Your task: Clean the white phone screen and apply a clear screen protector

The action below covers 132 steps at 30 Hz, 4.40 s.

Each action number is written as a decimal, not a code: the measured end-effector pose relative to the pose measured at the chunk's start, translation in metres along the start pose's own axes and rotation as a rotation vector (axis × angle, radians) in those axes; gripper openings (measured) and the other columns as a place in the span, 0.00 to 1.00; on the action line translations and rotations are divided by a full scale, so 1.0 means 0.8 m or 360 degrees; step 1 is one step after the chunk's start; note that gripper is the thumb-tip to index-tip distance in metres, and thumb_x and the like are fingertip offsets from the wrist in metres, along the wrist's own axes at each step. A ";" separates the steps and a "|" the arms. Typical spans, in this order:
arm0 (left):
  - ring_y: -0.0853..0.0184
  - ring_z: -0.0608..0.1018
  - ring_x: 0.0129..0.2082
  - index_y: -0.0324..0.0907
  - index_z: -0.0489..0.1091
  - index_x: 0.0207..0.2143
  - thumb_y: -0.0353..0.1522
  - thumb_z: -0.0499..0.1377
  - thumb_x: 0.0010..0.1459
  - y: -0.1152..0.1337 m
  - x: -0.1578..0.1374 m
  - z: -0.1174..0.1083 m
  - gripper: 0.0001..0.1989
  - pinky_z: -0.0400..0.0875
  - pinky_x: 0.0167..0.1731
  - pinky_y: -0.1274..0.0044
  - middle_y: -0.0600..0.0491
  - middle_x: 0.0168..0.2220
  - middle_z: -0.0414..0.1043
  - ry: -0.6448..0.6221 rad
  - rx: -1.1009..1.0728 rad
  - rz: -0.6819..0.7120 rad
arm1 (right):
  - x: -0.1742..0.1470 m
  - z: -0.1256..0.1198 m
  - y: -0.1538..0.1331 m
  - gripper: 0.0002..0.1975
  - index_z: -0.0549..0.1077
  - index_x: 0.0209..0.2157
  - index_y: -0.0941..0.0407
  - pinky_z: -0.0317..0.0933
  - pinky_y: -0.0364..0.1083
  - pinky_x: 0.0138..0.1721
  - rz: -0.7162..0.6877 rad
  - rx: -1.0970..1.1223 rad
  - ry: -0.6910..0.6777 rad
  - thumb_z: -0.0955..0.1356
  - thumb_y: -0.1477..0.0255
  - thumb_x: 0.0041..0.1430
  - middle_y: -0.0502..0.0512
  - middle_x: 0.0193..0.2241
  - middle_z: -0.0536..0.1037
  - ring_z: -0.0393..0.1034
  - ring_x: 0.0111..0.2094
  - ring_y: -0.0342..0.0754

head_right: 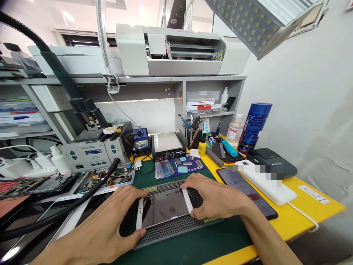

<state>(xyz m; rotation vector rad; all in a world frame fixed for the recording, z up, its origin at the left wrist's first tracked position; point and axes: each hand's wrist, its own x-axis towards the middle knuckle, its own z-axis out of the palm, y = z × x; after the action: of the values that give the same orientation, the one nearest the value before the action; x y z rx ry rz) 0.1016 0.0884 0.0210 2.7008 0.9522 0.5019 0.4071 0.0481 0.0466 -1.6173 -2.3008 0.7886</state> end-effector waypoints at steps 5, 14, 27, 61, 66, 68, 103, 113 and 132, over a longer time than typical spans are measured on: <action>0.57 0.73 0.49 0.49 0.68 0.50 0.37 0.61 0.54 0.002 0.000 -0.004 0.20 0.70 0.51 0.65 0.51 0.48 0.71 -0.0059 0.0026 0.0029 | -0.001 0.002 0.004 0.33 0.68 0.57 0.53 0.65 0.47 0.46 -0.0082 0.0014 0.0045 0.72 0.70 0.45 0.57 0.52 0.69 0.68 0.48 0.55; 0.57 0.72 0.52 0.51 0.70 0.51 0.39 0.60 0.57 0.000 0.002 -0.002 0.19 0.69 0.53 0.64 0.51 0.52 0.69 -0.0130 0.0049 -0.0005 | 0.002 0.001 0.008 0.35 0.68 0.57 0.56 0.64 0.46 0.46 -0.0043 -0.0012 -0.0002 0.74 0.66 0.45 0.58 0.52 0.68 0.66 0.49 0.55; 0.54 0.73 0.52 0.51 0.73 0.49 0.38 0.62 0.53 0.007 0.007 -0.004 0.19 0.70 0.53 0.62 0.51 0.52 0.72 -0.0145 0.0108 -0.0039 | 0.016 -0.008 0.017 0.15 0.77 0.39 0.55 0.61 0.45 0.36 0.0157 0.0272 0.1033 0.65 0.59 0.62 0.54 0.37 0.77 0.69 0.35 0.48; 0.55 0.70 0.49 0.47 0.71 0.49 0.40 0.59 0.57 0.001 -0.006 -0.006 0.18 0.66 0.51 0.63 0.48 0.49 0.68 -0.0115 -0.0025 0.0041 | 0.028 0.005 0.057 0.10 0.77 0.30 0.60 0.55 0.42 0.25 0.0393 0.0194 0.0524 0.71 0.66 0.52 0.52 0.25 0.76 0.66 0.26 0.44; 0.56 0.71 0.48 0.47 0.71 0.47 0.39 0.58 0.57 0.003 -0.005 -0.003 0.16 0.68 0.50 0.64 0.48 0.48 0.70 -0.0101 -0.0019 0.0065 | 0.024 0.003 0.038 0.15 0.78 0.32 0.59 0.55 0.42 0.27 0.0246 0.0268 0.0544 0.69 0.60 0.56 0.52 0.26 0.75 0.64 0.27 0.44; 0.56 0.71 0.47 0.46 0.72 0.46 0.39 0.59 0.56 0.005 -0.006 0.001 0.15 0.68 0.49 0.64 0.48 0.47 0.70 -0.0026 0.0015 0.0061 | 0.024 0.004 0.029 0.17 0.78 0.33 0.59 0.55 0.42 0.27 0.0164 0.0327 0.0500 0.68 0.59 0.57 0.52 0.26 0.75 0.64 0.27 0.44; 0.56 0.73 0.48 0.49 0.72 0.46 0.38 0.58 0.56 0.004 -0.005 0.005 0.15 0.67 0.53 0.64 0.50 0.47 0.71 0.0049 0.0045 0.0032 | 0.022 0.012 0.008 0.14 0.82 0.35 0.54 0.55 0.42 0.27 0.0005 0.0026 0.0442 0.67 0.61 0.61 0.54 0.33 0.79 0.69 0.30 0.47; 0.56 0.73 0.48 0.50 0.71 0.49 0.40 0.57 0.58 0.000 -0.001 -0.001 0.17 0.69 0.51 0.66 0.50 0.49 0.70 -0.0113 0.0000 0.0049 | 0.012 0.004 0.009 0.17 0.82 0.34 0.55 0.53 0.42 0.23 -0.0065 0.0149 0.0210 0.67 0.58 0.60 0.55 0.34 0.80 0.65 0.25 0.44; 0.56 0.72 0.49 0.51 0.70 0.51 0.41 0.57 0.59 -0.007 -0.003 0.000 0.17 0.69 0.49 0.67 0.50 0.50 0.69 -0.0152 0.0046 0.0080 | 0.008 0.003 0.015 0.13 0.82 0.36 0.58 0.59 0.39 0.26 -0.0143 0.0263 -0.0046 0.70 0.63 0.57 0.54 0.31 0.79 0.69 0.27 0.43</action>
<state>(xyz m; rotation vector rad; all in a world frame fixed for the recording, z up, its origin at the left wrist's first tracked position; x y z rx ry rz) 0.0969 0.0915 0.0187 2.7529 0.8749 0.3680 0.4133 0.0565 0.0377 -1.4312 -2.2436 0.9583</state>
